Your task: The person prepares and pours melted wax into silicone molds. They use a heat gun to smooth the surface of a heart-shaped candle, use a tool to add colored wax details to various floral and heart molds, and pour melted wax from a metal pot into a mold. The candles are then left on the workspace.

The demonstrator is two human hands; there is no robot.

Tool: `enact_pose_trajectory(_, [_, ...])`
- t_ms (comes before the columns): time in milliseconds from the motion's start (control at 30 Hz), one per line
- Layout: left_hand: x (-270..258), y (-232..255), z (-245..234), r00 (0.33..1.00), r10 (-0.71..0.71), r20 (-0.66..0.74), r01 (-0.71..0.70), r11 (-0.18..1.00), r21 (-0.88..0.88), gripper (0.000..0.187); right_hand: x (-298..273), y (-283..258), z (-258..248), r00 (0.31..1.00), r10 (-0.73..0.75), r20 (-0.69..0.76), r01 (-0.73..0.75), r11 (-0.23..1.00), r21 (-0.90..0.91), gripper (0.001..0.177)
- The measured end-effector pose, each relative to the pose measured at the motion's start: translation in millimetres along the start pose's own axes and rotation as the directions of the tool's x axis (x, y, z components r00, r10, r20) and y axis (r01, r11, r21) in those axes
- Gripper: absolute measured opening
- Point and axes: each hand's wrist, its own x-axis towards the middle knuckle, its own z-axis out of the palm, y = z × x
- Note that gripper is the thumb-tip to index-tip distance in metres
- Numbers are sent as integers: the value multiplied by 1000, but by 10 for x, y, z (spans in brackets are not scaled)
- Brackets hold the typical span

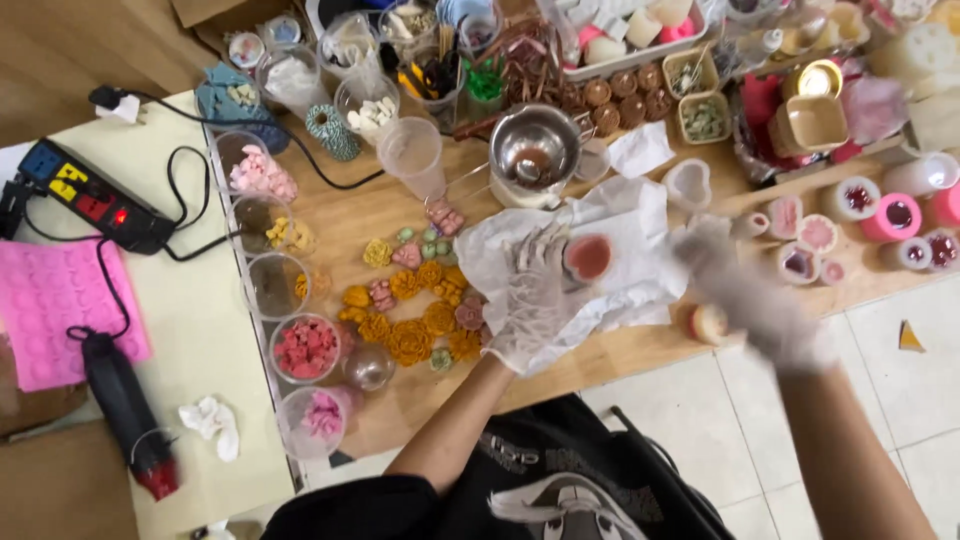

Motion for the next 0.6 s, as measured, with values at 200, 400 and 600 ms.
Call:
enact_pose_trajectory(200, [43, -58, 10, 999, 29, 35, -30, 999, 25, 96, 110, 422, -3, 997, 57, -44, -61, 994, -95, 52])
enact_pose_trajectory(400, [117, 41, -131, 994, 112, 0, -112, 992, -56, 94, 206, 554, 25, 996, 53, -76, -62, 991, -118, 52])
enact_pose_trajectory(600, [75, 47, -134, 994, 101, 35, -101, 995, -21, 91, -87, 193, 100, 999, 15, -43, -16, 1000, -27, 52])
